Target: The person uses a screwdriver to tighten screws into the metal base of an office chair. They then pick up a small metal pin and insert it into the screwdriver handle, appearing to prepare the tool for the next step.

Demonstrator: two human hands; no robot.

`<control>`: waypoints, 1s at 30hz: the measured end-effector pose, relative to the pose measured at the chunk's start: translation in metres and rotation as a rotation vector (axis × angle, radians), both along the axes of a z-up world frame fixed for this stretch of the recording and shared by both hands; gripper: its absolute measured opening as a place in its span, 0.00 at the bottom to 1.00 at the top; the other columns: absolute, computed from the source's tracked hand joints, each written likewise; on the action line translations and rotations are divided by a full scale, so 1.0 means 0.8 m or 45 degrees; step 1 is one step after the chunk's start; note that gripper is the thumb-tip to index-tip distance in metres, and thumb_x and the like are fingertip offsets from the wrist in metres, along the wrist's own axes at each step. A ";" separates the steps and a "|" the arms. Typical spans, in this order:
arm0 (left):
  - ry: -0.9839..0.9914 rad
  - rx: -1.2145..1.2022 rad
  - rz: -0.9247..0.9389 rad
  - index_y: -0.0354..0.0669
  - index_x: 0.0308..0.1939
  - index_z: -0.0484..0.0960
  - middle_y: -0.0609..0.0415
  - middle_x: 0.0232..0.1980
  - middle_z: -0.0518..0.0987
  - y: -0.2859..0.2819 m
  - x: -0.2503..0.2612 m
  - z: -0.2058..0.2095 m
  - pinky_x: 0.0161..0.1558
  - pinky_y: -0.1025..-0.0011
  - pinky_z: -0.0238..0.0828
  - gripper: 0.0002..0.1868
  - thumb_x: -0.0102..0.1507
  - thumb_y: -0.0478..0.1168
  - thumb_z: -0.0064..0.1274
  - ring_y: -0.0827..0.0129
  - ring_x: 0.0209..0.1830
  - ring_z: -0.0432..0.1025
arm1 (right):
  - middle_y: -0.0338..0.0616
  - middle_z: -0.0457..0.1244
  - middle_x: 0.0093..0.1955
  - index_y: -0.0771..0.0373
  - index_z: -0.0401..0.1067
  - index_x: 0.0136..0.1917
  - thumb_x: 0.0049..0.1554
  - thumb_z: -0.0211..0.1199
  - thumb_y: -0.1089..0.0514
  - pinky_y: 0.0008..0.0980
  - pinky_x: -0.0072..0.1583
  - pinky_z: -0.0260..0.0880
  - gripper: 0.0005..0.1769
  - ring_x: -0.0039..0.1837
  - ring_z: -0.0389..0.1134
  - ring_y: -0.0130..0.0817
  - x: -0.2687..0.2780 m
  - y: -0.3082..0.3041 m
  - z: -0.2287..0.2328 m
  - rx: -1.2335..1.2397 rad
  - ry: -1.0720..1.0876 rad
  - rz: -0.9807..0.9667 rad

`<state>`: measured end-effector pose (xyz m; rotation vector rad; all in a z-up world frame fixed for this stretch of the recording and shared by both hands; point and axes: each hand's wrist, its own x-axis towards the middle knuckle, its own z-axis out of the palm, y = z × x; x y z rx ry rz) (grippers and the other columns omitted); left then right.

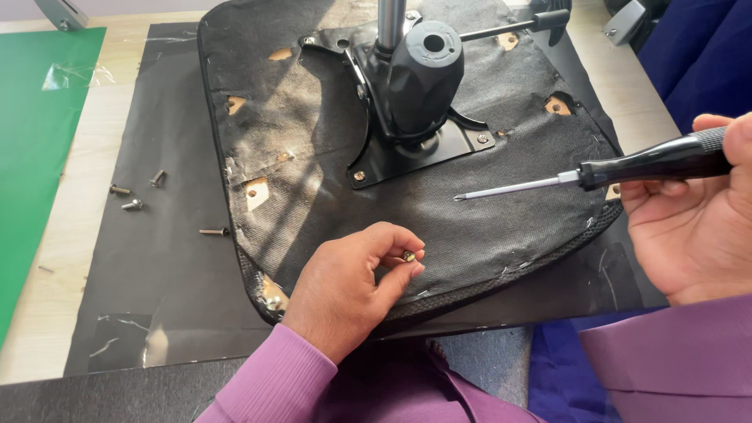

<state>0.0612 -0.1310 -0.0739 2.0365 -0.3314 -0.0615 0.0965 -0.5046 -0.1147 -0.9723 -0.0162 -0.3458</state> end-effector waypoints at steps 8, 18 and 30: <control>0.032 0.151 0.184 0.47 0.45 0.84 0.58 0.38 0.87 -0.022 -0.002 -0.018 0.41 0.74 0.79 0.10 0.60 0.41 0.60 0.71 0.39 0.84 | 0.36 0.60 0.41 0.59 0.66 0.55 0.72 0.65 0.48 0.36 0.59 0.68 0.15 0.42 0.58 0.22 0.017 0.004 0.006 -0.093 -0.002 0.127; 0.051 0.217 0.361 0.48 0.46 0.84 0.58 0.40 0.89 -0.040 -0.001 -0.024 0.41 0.72 0.78 0.12 0.59 0.43 0.61 0.71 0.38 0.84 | 0.37 0.61 0.41 0.60 0.66 0.52 0.71 0.63 0.50 0.38 0.61 0.68 0.13 0.43 0.59 0.26 0.041 0.005 0.005 -0.002 0.106 0.246; -0.041 -0.721 0.870 0.40 0.55 0.74 0.55 0.47 0.83 -0.009 0.011 -0.044 0.43 0.80 0.74 0.10 0.70 0.37 0.50 0.78 0.40 0.75 | 0.34 0.58 0.41 0.56 0.65 0.49 0.74 0.62 0.40 0.40 0.69 0.70 0.21 0.47 0.61 0.26 0.058 -0.002 -0.016 0.140 0.225 0.251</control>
